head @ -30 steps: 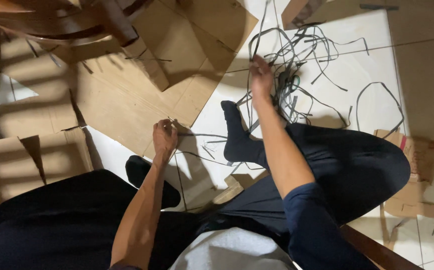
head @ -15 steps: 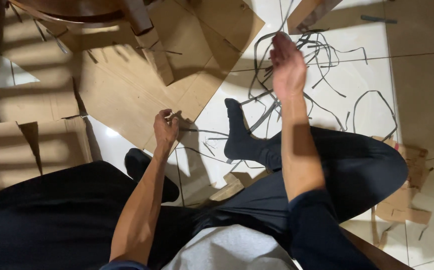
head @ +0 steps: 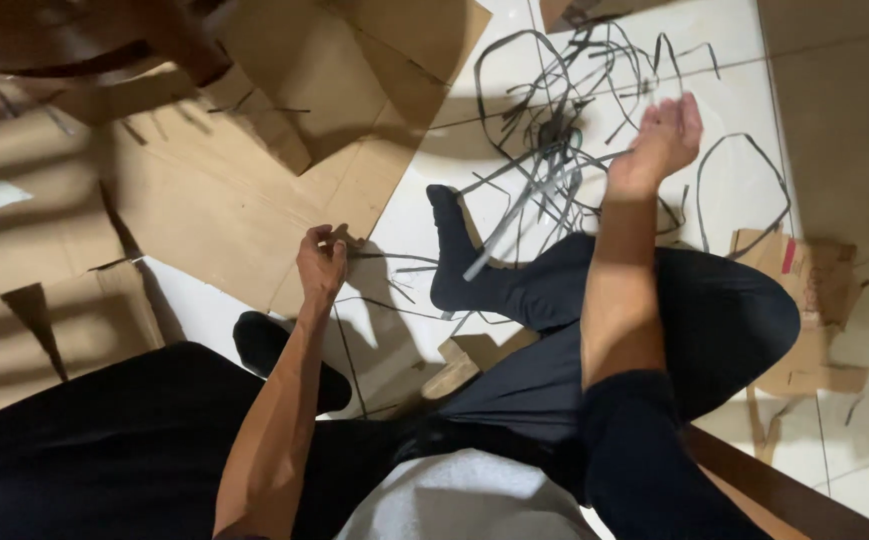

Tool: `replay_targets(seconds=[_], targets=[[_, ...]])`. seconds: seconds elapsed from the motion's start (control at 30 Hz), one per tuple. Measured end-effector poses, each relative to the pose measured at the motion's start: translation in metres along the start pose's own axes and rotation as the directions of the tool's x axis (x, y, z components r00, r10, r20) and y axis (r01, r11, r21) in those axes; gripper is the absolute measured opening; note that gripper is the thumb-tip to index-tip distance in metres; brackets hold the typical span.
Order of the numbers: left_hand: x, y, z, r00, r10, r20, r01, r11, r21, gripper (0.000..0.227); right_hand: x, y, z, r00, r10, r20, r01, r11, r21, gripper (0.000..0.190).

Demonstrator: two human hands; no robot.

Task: Wrapping wooden stool legs with cardboard and securing them with plastic ties

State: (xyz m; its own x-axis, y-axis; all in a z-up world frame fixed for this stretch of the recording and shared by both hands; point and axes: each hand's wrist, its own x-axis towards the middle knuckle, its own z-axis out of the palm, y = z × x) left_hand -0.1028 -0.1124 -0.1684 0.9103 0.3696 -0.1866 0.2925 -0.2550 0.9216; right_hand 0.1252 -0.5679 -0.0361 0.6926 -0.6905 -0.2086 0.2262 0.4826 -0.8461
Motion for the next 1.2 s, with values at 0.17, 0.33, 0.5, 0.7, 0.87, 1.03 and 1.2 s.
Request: replay_targets(seconds=[0.17,0.33,0.5,0.7,0.87,1.03,1.2], targets=[[0.005,-0.015,0.024,0.997,-0.073,-0.021,0.076,0.935,0.347,0.033,0.103,0.107,-0.131,0.664,-0.686,-0.297,-0.033,0.370,-0.928,0.026],[0.011,-0.054,0.036,0.995,-0.079,-0.063,0.099,0.904,0.417,0.032,0.081,0.139,-0.132,0.823,-0.474,-0.315,-0.294,0.120,-0.948,0.060],[0.012,-0.052,0.042,0.995,-0.067,-0.068,0.092,0.878,0.470,0.035,0.084,0.173,-0.098,0.971,-0.227,0.078,0.129,0.222,-0.966,0.041],[0.017,-0.046,0.037,0.990,-0.119,-0.080,0.143,0.872,0.469,0.033,0.127,0.232,-0.085,0.955,-0.164,0.247,0.242,-0.050,-0.969,0.038],[0.017,-0.056,0.032,0.993,-0.101,-0.062,0.118,0.881,0.458,0.034,0.120,0.231,-0.057,0.985,-0.020,0.173,0.170,-0.122,-0.978,0.025],[0.020,-0.076,0.040,0.996,-0.064,-0.061,0.085,0.888,0.451,0.036,0.088,0.218,-0.039,0.962,-0.219,0.166,0.163,-0.032,-0.986,0.041],[0.020,-0.088,0.037,0.995,-0.043,-0.091,0.080,0.883,0.462,0.037,-0.008,0.162,0.006,0.853,-0.375,0.363,0.345,-0.116,-0.931,0.061]])
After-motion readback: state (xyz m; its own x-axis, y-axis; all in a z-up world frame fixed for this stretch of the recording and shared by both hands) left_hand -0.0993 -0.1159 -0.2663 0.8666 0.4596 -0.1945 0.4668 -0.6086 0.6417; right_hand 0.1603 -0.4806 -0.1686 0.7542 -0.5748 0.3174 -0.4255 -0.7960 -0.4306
